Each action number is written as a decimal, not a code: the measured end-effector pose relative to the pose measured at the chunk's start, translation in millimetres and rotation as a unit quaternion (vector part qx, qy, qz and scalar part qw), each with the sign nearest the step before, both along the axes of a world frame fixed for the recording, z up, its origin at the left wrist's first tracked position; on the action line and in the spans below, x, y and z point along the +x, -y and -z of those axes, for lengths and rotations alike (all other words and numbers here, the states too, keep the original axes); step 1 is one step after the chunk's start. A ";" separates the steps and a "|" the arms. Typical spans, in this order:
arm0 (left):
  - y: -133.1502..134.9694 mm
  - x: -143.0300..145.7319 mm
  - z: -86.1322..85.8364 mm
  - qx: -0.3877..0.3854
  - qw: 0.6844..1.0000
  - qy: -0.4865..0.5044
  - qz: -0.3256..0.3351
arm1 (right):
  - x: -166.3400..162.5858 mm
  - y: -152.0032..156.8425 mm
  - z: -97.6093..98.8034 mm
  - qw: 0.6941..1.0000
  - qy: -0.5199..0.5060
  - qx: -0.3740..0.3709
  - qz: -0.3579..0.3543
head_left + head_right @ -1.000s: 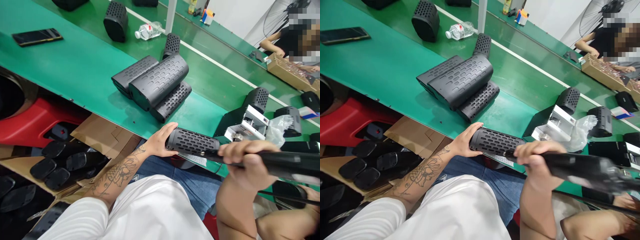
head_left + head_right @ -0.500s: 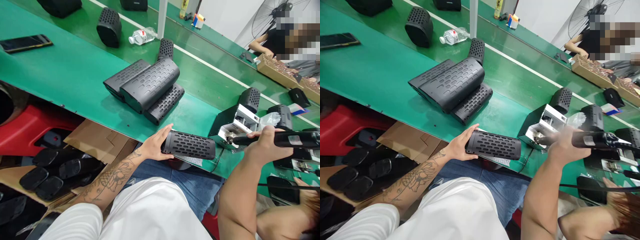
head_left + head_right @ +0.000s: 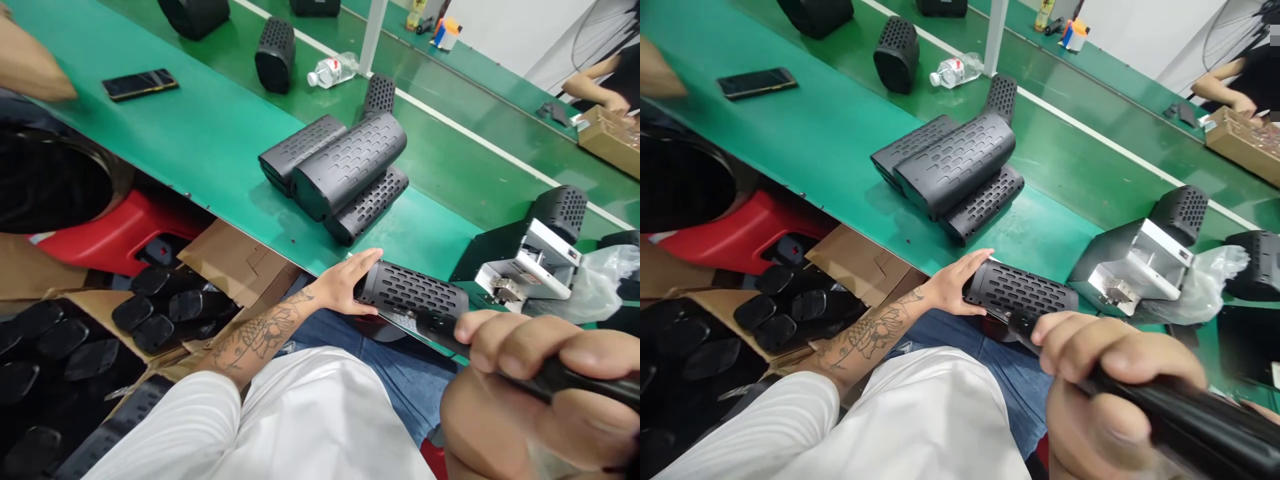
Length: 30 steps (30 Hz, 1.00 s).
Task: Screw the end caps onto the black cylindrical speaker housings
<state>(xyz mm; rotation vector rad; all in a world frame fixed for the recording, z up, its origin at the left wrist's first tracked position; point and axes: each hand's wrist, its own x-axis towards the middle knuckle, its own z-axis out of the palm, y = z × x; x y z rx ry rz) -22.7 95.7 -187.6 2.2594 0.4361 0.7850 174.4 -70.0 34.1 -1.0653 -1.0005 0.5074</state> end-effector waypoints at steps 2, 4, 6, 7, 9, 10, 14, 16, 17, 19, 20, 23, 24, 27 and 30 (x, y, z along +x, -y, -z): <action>0.5 2.2 -0.5 -0.011 1.000 0.009 0.000 | -19.0 -14.8 2.1 0.996 0.010 0.005 -0.090; 0.8 4.2 -1.1 -0.018 1.000 0.022 -0.002 | -28.2 -33.4 8.3 0.989 0.021 0.010 -0.144; 0.9 5.4 -2.1 -0.021 0.999 0.034 -0.002 | -30.6 -50.4 16.5 0.984 0.041 0.023 -0.171; 1.0 5.6 -2.8 -0.020 0.999 0.039 0.000 | -30.5 -57.0 20.5 0.981 0.054 0.032 -0.185; 0.9 5.5 -4.7 -0.022 0.999 0.044 0.006 | -29.5 -65.9 27.1 0.976 0.074 0.034 -0.202; 0.8 5.4 -5.7 -0.025 0.999 0.043 0.008 | -29.0 -68.2 29.4 0.974 0.078 0.030 -0.212; -0.2 5.2 -8.5 -0.040 0.999 0.031 0.009 | -28.1 -70.6 32.4 0.963 0.070 0.013 -0.259; -0.5 5.5 -8.3 -0.035 0.999 0.038 0.011 | -27.7 -71.2 32.6 0.957 0.066 0.004 -0.281; -0.6 5.7 -7.8 -0.032 0.998 0.043 0.011 | -27.4 -71.6 32.8 0.956 0.064 0.000 -0.286; -0.5 5.9 -6.5 -0.028 0.998 0.050 0.012 | -26.7 -72.6 33.9 0.952 0.070 -0.005 -0.297; -0.4 6.0 -5.8 -0.026 0.998 0.051 0.012 | -26.2 -72.9 34.8 0.950 0.074 -0.005 -0.303; -0.3 6.2 -3.9 -0.019 0.999 0.046 0.009 | -24.9 -72.7 38.8 0.946 0.077 -0.004 -0.314; -0.4 6.5 -3.4 -0.018 0.999 0.042 0.009 | -24.7 -72.2 40.6 0.946 0.075 -0.007 -0.315; -1.4 7.7 -2.4 -0.013 0.999 0.037 0.004 | -26.0 -70.4 46.4 0.954 0.074 -0.024 -0.289; -1.5 6.4 -2.9 -0.019 0.998 0.055 -0.008 | -28.7 -65.8 47.4 0.961 0.067 -0.052 -0.262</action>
